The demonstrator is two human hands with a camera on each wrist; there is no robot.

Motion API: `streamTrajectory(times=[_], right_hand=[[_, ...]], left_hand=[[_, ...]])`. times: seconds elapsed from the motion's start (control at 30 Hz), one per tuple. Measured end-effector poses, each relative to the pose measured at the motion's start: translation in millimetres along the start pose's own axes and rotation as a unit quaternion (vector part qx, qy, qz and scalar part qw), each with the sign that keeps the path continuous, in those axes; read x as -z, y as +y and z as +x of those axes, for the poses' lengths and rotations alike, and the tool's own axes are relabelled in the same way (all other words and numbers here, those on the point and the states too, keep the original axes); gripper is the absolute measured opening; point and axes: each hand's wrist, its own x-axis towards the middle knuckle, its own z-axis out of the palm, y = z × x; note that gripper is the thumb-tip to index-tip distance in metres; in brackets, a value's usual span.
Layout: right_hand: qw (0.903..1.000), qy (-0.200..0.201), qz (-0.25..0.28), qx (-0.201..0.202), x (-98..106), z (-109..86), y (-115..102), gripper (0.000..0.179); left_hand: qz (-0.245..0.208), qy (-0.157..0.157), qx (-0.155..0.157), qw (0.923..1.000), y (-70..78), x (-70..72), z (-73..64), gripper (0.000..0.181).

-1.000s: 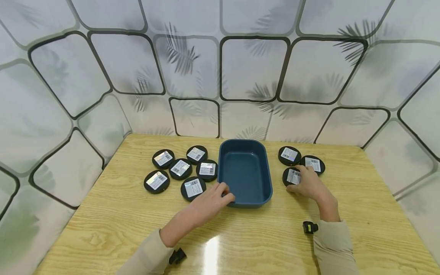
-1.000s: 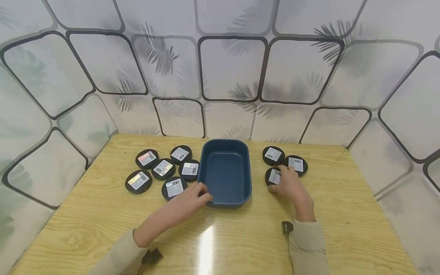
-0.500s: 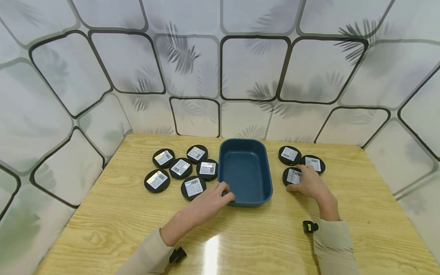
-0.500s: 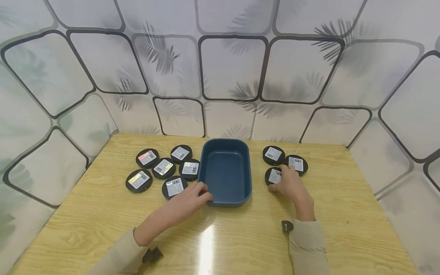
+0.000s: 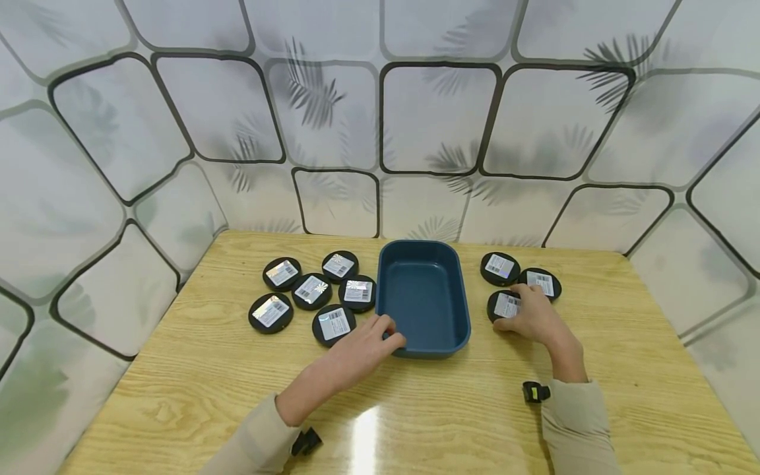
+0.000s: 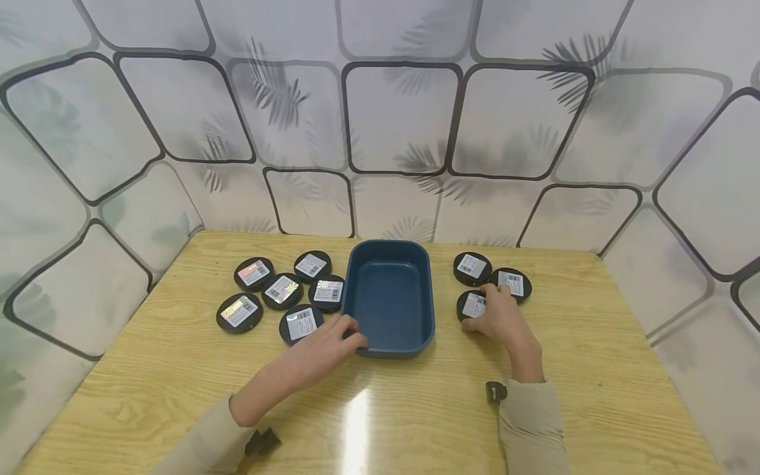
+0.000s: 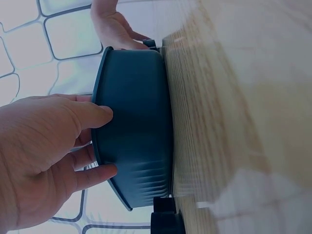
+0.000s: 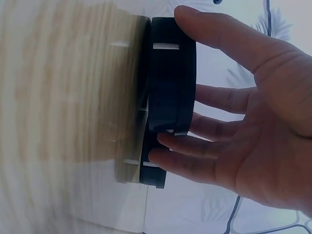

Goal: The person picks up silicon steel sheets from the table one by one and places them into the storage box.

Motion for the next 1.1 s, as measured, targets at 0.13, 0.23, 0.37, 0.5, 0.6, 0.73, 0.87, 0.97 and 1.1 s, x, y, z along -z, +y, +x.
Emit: streamTrajectory(times=[0.13,0.23,0.37,0.5,0.6,0.73,0.87,0.97,1.1], right_hand=[[0.9999,0.003,0.009,-0.005,0,-1.0,0,0.086],[0.9999,0.005,0.007,-0.007,1,-1.2,-1,0.087],[0.9999,0.007,0.002,-0.008,1,-1.0,-3,0.088],[0.9999,0.014,0.002,-0.003,2,-1.3,-5,0.088],[0.9998,0.019,0.002,0.001,3,-1.8,-7,0.088],[0.9998,0.022,0.000,0.002,5,-3.2,-11,0.088],[0.9995,0.030,0.006,0.007,8,-5.6,-16,0.087],[0.9991,0.040,0.007,0.015,11,-8.1,-21,0.087],[0.9985,0.050,0.003,0.021,15,-12.3,-28,0.086]], left_hand=[[0.000,0.005,-0.002,1.0000,-0.1,-0.3,-0.2,0.024],[0.000,0.010,-0.003,0.9999,-0.1,-0.5,-0.7,0.024],[-0.001,0.015,-0.004,0.9999,-0.1,-0.9,-1.2,0.022],[0.000,0.016,-0.003,0.9999,0.0,-1.1,-1.3,0.021],[0.001,0.015,-0.002,0.9999,-0.1,-1.1,-1.4,0.021],[0.001,0.010,0.002,0.9999,-0.1,-0.7,-1.4,0.020],[0.000,0.008,0.004,1.0000,0.2,-0.4,-1.3,0.020],[-0.001,0.006,0.005,1.0000,0.1,-0.5,-1.3,0.021],[0.001,0.002,0.004,1.0000,-0.3,-0.8,-1.0,0.024]])
